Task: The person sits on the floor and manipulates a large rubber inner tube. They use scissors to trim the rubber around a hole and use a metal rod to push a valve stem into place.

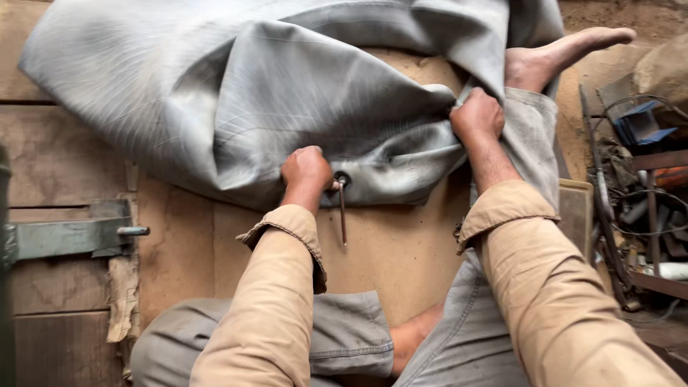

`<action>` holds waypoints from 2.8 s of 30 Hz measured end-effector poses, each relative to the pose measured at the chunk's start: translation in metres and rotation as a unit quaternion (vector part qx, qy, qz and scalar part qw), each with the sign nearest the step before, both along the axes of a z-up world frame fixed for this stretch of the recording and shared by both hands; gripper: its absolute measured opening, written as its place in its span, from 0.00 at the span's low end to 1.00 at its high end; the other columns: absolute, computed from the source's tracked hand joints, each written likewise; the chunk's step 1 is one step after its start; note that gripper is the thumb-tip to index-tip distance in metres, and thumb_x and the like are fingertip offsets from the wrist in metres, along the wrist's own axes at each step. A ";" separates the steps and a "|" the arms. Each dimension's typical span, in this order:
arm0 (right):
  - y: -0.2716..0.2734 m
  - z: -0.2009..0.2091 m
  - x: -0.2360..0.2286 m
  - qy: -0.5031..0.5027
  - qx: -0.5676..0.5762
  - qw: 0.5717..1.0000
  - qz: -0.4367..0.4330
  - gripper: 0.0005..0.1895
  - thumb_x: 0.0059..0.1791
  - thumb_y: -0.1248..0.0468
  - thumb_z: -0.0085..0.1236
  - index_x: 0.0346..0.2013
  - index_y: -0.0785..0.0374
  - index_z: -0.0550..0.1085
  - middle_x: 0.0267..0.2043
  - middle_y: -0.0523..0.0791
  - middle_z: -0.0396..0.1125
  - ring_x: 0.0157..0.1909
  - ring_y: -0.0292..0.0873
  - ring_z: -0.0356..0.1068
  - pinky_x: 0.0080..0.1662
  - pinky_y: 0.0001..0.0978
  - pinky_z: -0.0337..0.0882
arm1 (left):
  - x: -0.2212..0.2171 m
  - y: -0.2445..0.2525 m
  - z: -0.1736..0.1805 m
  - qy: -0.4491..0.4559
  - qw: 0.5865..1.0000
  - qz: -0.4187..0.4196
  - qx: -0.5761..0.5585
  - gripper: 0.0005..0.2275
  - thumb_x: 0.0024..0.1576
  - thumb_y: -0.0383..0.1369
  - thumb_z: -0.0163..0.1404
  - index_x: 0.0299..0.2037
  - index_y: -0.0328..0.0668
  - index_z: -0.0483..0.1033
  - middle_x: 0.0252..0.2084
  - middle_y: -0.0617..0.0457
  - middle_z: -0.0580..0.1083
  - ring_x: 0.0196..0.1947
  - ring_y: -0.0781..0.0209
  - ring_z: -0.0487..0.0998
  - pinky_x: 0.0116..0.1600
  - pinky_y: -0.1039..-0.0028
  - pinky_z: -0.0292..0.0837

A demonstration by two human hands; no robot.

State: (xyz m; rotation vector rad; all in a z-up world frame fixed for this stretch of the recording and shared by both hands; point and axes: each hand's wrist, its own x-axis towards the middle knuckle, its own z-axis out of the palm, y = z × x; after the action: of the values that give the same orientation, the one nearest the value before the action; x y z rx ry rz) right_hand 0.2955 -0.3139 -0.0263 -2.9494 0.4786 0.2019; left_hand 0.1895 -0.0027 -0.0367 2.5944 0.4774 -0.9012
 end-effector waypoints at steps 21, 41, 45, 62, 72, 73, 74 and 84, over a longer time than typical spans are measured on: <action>0.099 -0.046 -0.126 0.060 0.130 0.904 0.402 0.31 0.54 0.49 0.49 0.73 0.44 0.60 0.79 0.37 0.46 0.80 0.41 0.40 0.74 0.54 0.33 | 0.005 0.000 0.012 0.010 1.000 -0.007 -0.012 0.28 0.41 0.43 0.73 0.53 0.50 0.80 0.57 0.48 0.77 0.61 0.51 0.76 0.60 0.61 0.73; 0.103 -0.044 -0.110 0.129 0.211 0.903 0.352 0.33 0.51 0.42 0.55 0.69 0.46 0.66 0.79 0.36 0.46 0.80 0.41 0.38 0.75 0.55 0.31 | 0.004 0.000 0.023 0.002 0.999 0.012 -0.032 0.34 0.37 0.41 0.74 0.57 0.47 0.77 0.56 0.48 0.77 0.59 0.52 0.76 0.59 0.62 0.72; 0.108 -0.045 -0.115 0.114 0.214 0.915 0.323 0.33 0.48 0.42 0.59 0.66 0.46 0.69 0.78 0.35 0.48 0.79 0.40 0.40 0.75 0.55 0.31 | 0.004 -0.005 0.029 0.020 1.000 0.022 -0.012 0.30 0.39 0.43 0.72 0.53 0.48 0.81 0.56 0.48 0.78 0.59 0.52 0.77 0.60 0.62 0.74; 0.132 -0.032 -0.110 0.111 0.140 0.942 0.283 0.35 0.41 0.45 0.69 0.62 0.45 0.73 0.74 0.33 0.55 0.77 0.40 0.48 0.71 0.56 0.48 | 0.000 0.003 0.008 -0.007 0.999 -0.016 -0.044 0.29 0.39 0.41 0.73 0.51 0.43 0.78 0.54 0.44 0.76 0.58 0.46 0.76 0.57 0.58 0.74; 0.138 -0.010 -0.108 0.160 0.128 0.942 0.267 0.34 0.42 0.45 0.68 0.62 0.41 0.72 0.75 0.29 0.51 0.77 0.36 0.44 0.73 0.49 0.45 | -0.002 0.001 0.031 0.006 0.998 0.025 -0.054 0.27 0.42 0.42 0.73 0.51 0.44 0.79 0.54 0.44 0.76 0.58 0.48 0.76 0.58 0.59 0.74; 0.138 -0.011 -0.109 0.154 0.134 0.941 0.271 0.35 0.42 0.45 0.68 0.62 0.41 0.72 0.75 0.29 0.51 0.77 0.36 0.44 0.73 0.49 0.45 | -0.005 0.004 0.029 0.000 0.998 0.026 -0.057 0.27 0.42 0.42 0.72 0.51 0.44 0.80 0.54 0.44 0.76 0.58 0.47 0.76 0.58 0.59 0.73; 0.138 -0.013 -0.110 0.148 0.140 0.940 0.274 0.35 0.42 0.45 0.68 0.63 0.41 0.71 0.75 0.29 0.51 0.78 0.36 0.44 0.73 0.48 0.45 | -0.008 0.006 0.028 -0.003 0.998 0.032 -0.062 0.27 0.42 0.42 0.73 0.50 0.44 0.80 0.54 0.44 0.77 0.58 0.48 0.76 0.58 0.60 0.74; 0.140 -0.020 -0.111 0.166 0.126 0.950 0.234 0.33 0.41 0.49 0.69 0.61 0.42 0.74 0.75 0.29 0.53 0.78 0.37 0.46 0.73 0.47 0.49 | 0.001 0.002 0.001 -0.005 0.996 0.057 -0.067 0.19 0.48 0.36 0.66 0.48 0.39 0.81 0.54 0.41 0.77 0.57 0.45 0.78 0.58 0.60 0.75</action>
State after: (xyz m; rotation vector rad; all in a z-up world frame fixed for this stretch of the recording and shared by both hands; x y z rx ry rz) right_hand 0.1849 -0.1737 -0.0468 -2.7263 -0.2160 0.7586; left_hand 0.1900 -0.0008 -0.0353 2.4230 0.5379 -0.8515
